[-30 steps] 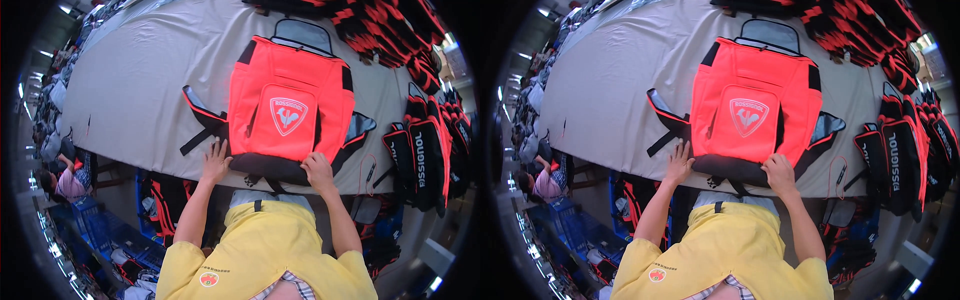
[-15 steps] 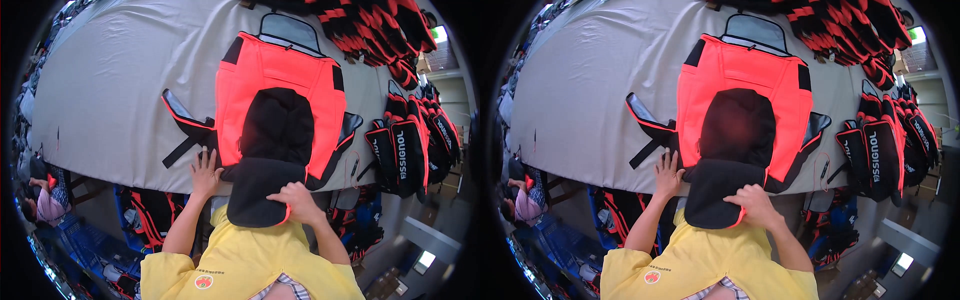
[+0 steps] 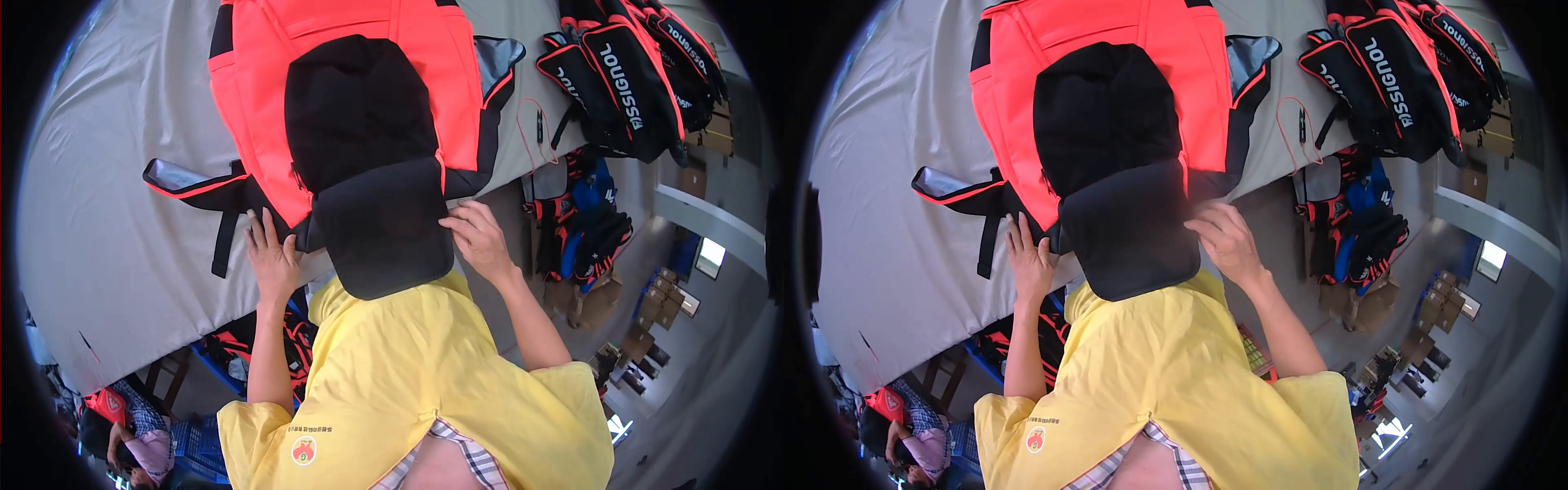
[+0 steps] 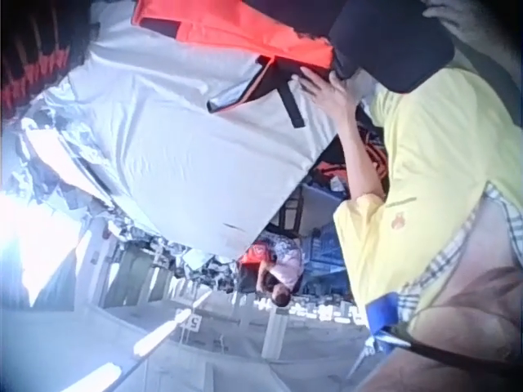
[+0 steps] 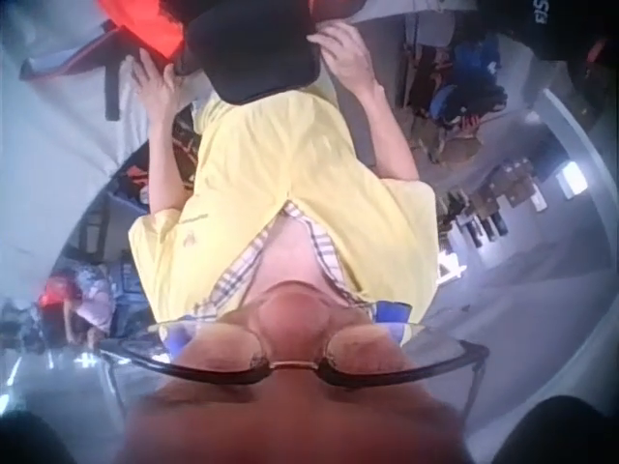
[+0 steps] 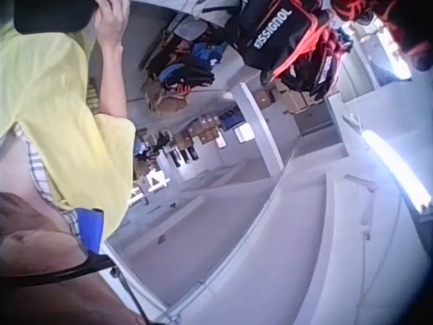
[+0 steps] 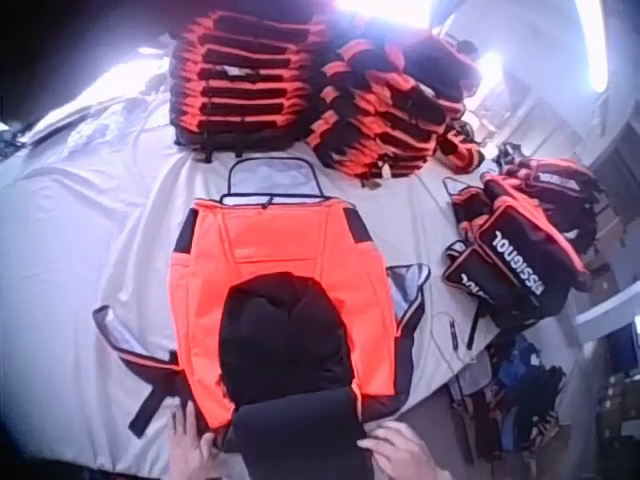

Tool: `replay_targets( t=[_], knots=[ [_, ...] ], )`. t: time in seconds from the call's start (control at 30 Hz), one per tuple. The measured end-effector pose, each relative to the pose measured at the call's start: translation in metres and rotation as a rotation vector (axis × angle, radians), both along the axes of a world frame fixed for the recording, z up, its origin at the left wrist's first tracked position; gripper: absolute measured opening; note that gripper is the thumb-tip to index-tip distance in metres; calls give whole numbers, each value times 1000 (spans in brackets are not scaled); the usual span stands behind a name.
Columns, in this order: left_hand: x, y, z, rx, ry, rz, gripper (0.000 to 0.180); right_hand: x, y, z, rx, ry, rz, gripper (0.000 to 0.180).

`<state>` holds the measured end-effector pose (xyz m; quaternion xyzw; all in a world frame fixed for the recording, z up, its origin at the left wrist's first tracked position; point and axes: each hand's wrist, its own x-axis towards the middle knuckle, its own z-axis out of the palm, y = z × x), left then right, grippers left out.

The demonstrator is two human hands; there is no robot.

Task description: Inspecting the interior compartments and straps of red and black backpacks on a production table.

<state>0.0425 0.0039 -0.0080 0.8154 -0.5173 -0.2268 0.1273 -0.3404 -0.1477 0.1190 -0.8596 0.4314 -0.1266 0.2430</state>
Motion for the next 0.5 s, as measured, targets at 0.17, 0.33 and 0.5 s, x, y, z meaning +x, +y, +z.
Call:
replay_targets(
  t=[0.17,0.33,0.5],
  knots=[
    [2,-8,37,138,-71,-25,75,-9,11,-13,52,-13,-31,40],
    [-1,-51,63,-255,-372,-34,47,-10,11,-8,70,-59,-63,45],
    [-38,-139,121,-582,57,-144,35,7,-7,12,93,-10,-108,36]
  ],
)
